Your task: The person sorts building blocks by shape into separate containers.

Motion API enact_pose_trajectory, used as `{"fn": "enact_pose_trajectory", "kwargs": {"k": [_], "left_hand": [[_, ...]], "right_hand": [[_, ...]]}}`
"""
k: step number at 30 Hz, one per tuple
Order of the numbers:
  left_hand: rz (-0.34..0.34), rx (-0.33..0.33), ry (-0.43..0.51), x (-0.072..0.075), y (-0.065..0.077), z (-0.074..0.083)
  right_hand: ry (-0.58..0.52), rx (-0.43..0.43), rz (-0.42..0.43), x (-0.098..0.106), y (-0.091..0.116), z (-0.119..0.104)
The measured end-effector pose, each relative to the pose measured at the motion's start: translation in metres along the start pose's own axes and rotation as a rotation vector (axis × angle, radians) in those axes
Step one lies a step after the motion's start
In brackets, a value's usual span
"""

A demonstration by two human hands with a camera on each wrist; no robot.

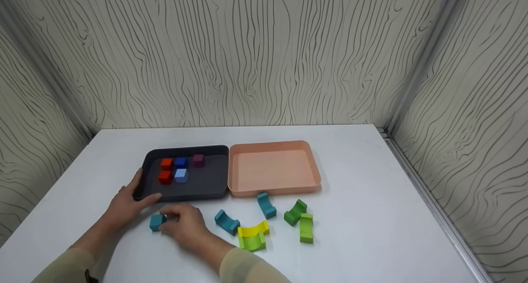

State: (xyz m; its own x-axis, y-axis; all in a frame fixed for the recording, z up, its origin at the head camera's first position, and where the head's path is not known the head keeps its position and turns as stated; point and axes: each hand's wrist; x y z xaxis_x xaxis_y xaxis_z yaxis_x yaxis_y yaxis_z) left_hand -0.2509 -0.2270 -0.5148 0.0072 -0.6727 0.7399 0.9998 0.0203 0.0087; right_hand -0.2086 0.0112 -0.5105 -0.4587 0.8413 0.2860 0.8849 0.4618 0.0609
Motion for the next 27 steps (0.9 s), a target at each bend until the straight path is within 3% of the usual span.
{"fn": "enact_pose_trajectory", "kwargs": {"k": [7, 18, 27], "left_hand": [[0.008, -0.029, -0.015, 0.0013, -0.0022, -0.0021], [0.008, -0.03, 0.011, -0.0003, -0.0044, -0.0054], [0.011, -0.027, 0.012, -0.0026, -0.0041, -0.0051]], "right_hand": [[-0.012, 0.046, 0.02, -0.0022, 0.0011, -0.0024], [-0.037, -0.009, -0.02, 0.0019, -0.0002, -0.0024], [-0.052, 0.002, -0.013, 0.0016, -0.0001, 0.0]]}}
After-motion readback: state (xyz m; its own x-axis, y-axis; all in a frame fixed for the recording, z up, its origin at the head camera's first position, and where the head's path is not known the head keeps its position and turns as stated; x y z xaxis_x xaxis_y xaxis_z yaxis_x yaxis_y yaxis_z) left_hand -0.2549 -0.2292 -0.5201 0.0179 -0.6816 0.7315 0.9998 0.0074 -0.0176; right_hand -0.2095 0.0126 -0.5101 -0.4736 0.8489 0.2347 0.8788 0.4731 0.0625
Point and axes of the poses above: each hand's wrist, its own y-axis away from the middle knuckle, its own x-axis out of the back of the hand, z = x × y, and after that the axes turned 2 degrees about -x, right-handed
